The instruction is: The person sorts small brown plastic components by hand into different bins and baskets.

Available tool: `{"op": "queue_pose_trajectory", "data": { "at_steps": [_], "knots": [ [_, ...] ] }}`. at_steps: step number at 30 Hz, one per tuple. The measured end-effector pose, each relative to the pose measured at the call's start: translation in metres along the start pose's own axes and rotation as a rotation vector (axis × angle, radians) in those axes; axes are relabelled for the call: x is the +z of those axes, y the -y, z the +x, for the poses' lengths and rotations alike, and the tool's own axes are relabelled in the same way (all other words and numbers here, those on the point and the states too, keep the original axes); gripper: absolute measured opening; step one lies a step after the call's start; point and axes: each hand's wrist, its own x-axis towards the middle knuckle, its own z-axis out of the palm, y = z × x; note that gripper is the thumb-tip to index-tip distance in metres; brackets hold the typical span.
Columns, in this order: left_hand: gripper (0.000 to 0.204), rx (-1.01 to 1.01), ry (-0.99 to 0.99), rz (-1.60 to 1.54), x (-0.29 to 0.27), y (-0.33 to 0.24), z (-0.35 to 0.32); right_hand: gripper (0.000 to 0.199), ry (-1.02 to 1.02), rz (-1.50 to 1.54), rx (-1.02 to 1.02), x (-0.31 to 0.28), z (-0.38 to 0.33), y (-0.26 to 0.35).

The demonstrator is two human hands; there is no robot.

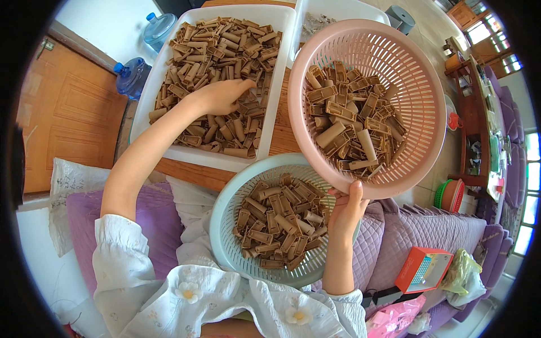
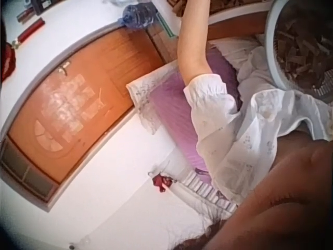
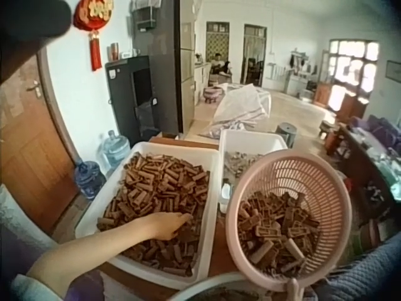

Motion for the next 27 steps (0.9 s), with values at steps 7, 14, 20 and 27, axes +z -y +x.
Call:
{"op": "queue_pose_trajectory", "data": {
  "at_steps": [7, 14, 20, 27],
  "knots": [
    [0.040, -0.003, 0.136, 0.215, -0.013, -0.005, 0.005, 0.017, 0.002, -0.003, 0.014, 0.000, -0.001, 0.000],
    [0.025, -0.114, -0.147, 0.036, -0.025, 0.008, 0.018, 0.017, -0.036, -0.011, 0.010, 0.004, -0.001, 0.002],
    [0.028, 0.096, -0.124, 0.103, 0.005, 0.010, 0.034, 0.016, -0.032, -0.008, 0.015, 0.001, 0.000, 0.000],
    [0.022, 0.054, -0.018, 0.413, 0.013, 0.009, 0.045, 0.016, -0.017, -0.009, 0.018, 0.003, -0.001, 0.002]
  ]
}}
